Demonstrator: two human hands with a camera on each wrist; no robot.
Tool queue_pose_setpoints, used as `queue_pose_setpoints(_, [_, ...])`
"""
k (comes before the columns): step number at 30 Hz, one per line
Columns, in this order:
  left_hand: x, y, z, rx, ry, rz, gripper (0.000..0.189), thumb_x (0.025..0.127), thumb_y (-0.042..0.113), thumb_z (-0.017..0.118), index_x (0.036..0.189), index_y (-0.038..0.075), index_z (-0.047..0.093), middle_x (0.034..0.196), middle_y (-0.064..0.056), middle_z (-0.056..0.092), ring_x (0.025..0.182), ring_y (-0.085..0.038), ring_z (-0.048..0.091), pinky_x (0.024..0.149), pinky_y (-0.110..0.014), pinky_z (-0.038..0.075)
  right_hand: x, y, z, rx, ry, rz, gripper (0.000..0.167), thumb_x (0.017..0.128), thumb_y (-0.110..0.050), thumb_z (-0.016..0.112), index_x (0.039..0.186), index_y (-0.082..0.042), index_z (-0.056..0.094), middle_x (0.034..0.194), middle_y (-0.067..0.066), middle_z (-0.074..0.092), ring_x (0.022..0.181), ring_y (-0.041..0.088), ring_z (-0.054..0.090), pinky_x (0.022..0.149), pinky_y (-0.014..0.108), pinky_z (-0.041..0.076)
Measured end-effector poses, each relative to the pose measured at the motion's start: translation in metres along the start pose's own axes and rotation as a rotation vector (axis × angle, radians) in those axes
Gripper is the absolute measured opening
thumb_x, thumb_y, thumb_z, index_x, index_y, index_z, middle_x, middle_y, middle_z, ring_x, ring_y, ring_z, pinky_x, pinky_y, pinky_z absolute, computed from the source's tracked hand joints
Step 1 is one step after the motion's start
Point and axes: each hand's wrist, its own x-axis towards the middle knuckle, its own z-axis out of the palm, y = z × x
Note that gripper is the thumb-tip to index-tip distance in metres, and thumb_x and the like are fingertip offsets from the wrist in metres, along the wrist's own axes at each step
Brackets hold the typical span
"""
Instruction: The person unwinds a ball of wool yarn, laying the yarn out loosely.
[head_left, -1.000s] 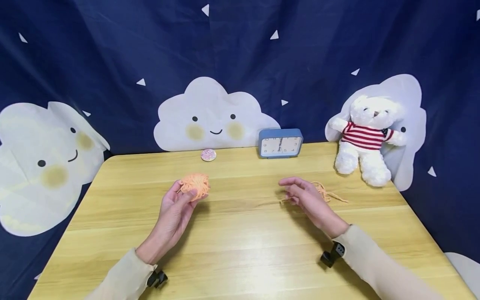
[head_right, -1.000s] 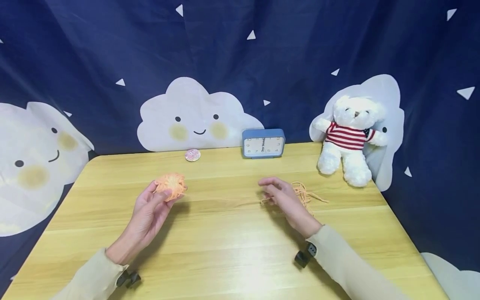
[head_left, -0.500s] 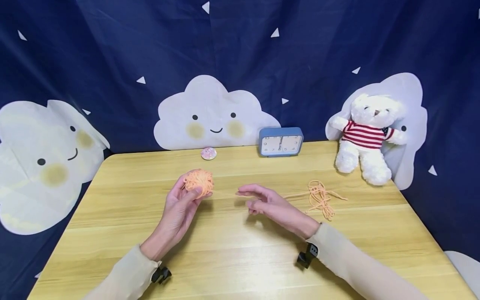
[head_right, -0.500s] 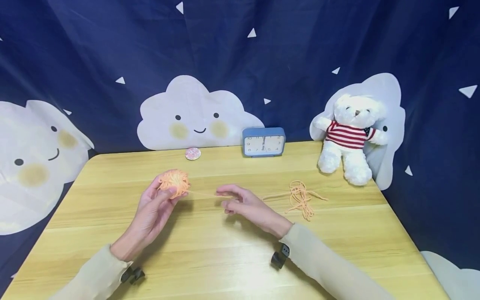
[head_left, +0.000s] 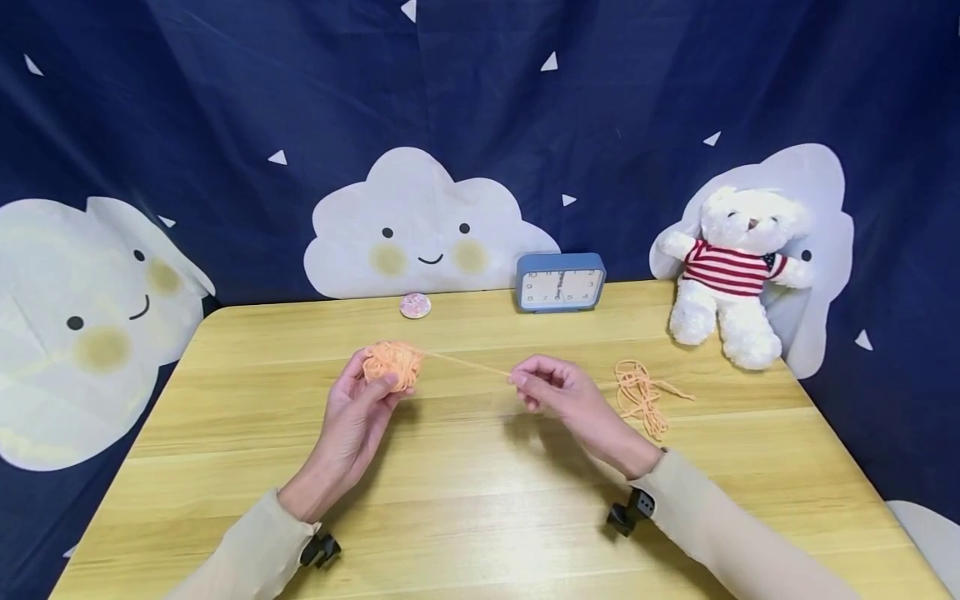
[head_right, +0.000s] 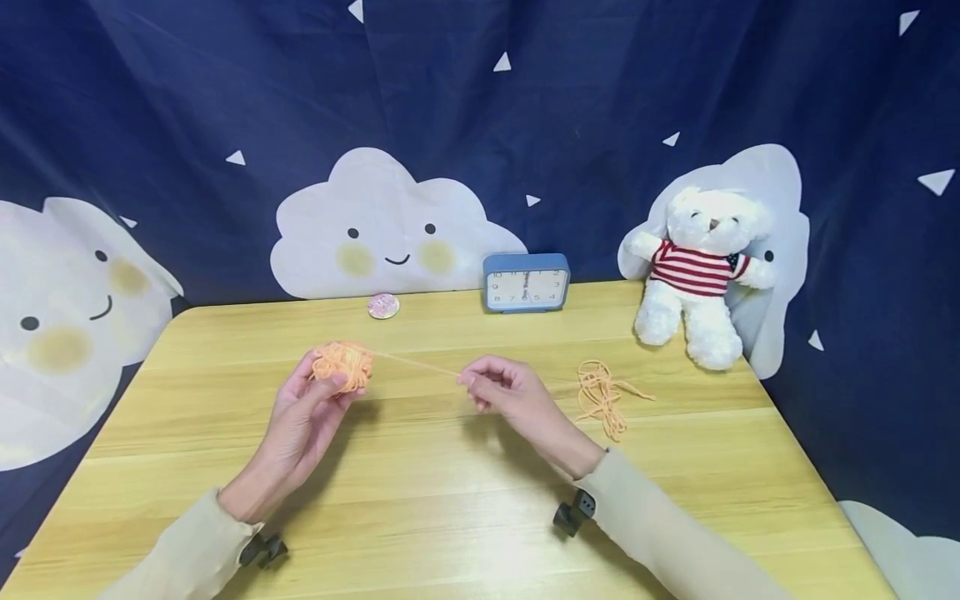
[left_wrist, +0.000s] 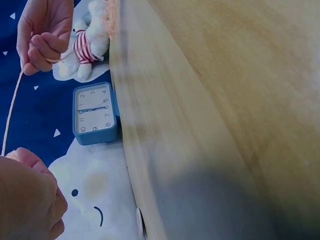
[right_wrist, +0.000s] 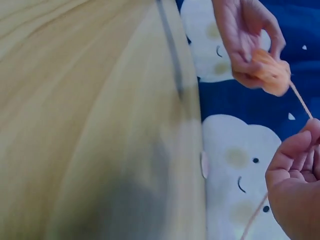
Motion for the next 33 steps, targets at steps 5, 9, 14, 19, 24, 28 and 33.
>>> queue_pose_setpoints(5, [-0.001, 0.0, -0.001, -0.052, -0.014, 0.023, 0.036, 0.098, -0.018, 0.045, 0.118, 0.007, 0.06, 0.122, -0.008, 0.057, 0.103, -0.018, 0.063, 0.088, -0.029, 0.059, -0.002, -0.01, -0.016, 0.039, 0.115, -0.064, 0.013, 0.109, -0.012, 0.066, 0.11, -0.001, 0.072, 0.09, 0.004, 0.065, 0.077, 0.013, 0.058, 0.068, 0.021, 0.051])
queue_pose_setpoints(9, [-0.002, 0.0, -0.002, -0.1, -0.067, 0.052, 0.039, 0.095, -0.02, 0.04, 0.111, 0.007, 0.063, 0.115, -0.007, 0.059, 0.101, -0.017, 0.063, 0.087, -0.027, 0.057, -0.002, -0.013, -0.026, 0.147, 0.156, -0.093, 0.012, 0.111, -0.007, 0.061, 0.107, -0.002, 0.071, 0.089, 0.002, 0.063, 0.075, 0.01, 0.056, 0.066, 0.019, 0.05])
queue_pose_setpoints(14, [-0.003, 0.0, -0.004, -0.114, -0.127, 0.063, 0.046, 0.094, -0.018, 0.037, 0.124, 0.005, 0.063, 0.115, -0.006, 0.059, 0.098, -0.016, 0.06, 0.083, -0.025, 0.056, -0.003, -0.014, -0.038, 0.219, 0.186, -0.09, 0.016, 0.112, -0.006, 0.058, 0.104, -0.009, 0.072, 0.089, 0.0, 0.063, 0.075, 0.007, 0.057, 0.067, 0.017, 0.052])
queue_pose_setpoints(19, [-0.003, 0.002, -0.006, -0.063, -0.133, 0.05, 0.05, 0.097, -0.01, 0.036, 0.139, 0.002, 0.06, 0.116, -0.005, 0.061, 0.096, -0.015, 0.061, 0.082, -0.025, 0.058, -0.004, -0.015, -0.048, 0.296, 0.225, -0.102, 0.021, 0.113, -0.005, 0.057, 0.102, -0.011, 0.074, 0.087, -0.001, 0.064, 0.072, 0.006, 0.058, 0.065, 0.016, 0.052])
queue_pose_setpoints(24, [-0.004, 0.003, -0.009, -0.111, -0.171, 0.039, 0.047, 0.099, -0.008, 0.034, 0.136, 0.002, 0.06, 0.121, -0.009, 0.065, 0.106, -0.028, 0.071, 0.09, -0.039, 0.062, -0.007, -0.017, -0.058, 0.352, 0.265, -0.133, 0.025, 0.112, -0.001, 0.056, 0.1, -0.009, 0.076, 0.085, 0.0, 0.065, 0.07, 0.005, 0.058, 0.065, 0.015, 0.052])
queue_pose_setpoints(28, [-0.004, 0.003, -0.01, -0.174, -0.2, 0.042, 0.041, 0.1, -0.008, 0.035, 0.134, 0.0, 0.057, 0.121, -0.013, 0.064, 0.106, -0.033, 0.072, 0.088, -0.043, 0.064, -0.009, -0.015, -0.067, 0.367, 0.287, -0.155, 0.026, 0.112, 0.0, 0.055, 0.1, -0.009, 0.077, 0.085, 0.001, 0.066, 0.071, 0.006, 0.059, 0.065, 0.015, 0.052])
queue_pose_setpoints(33, [-0.005, 0.004, -0.009, -0.163, -0.143, 0.041, 0.035, 0.103, -0.008, 0.037, 0.131, 0.001, 0.056, 0.119, -0.011, 0.059, 0.096, -0.022, 0.065, 0.078, -0.031, 0.062, -0.014, -0.012, -0.078, 0.384, 0.325, -0.148, 0.027, 0.112, 0.0, 0.056, 0.099, -0.01, 0.077, 0.084, 0.001, 0.067, 0.071, 0.006, 0.059, 0.064, 0.015, 0.052])
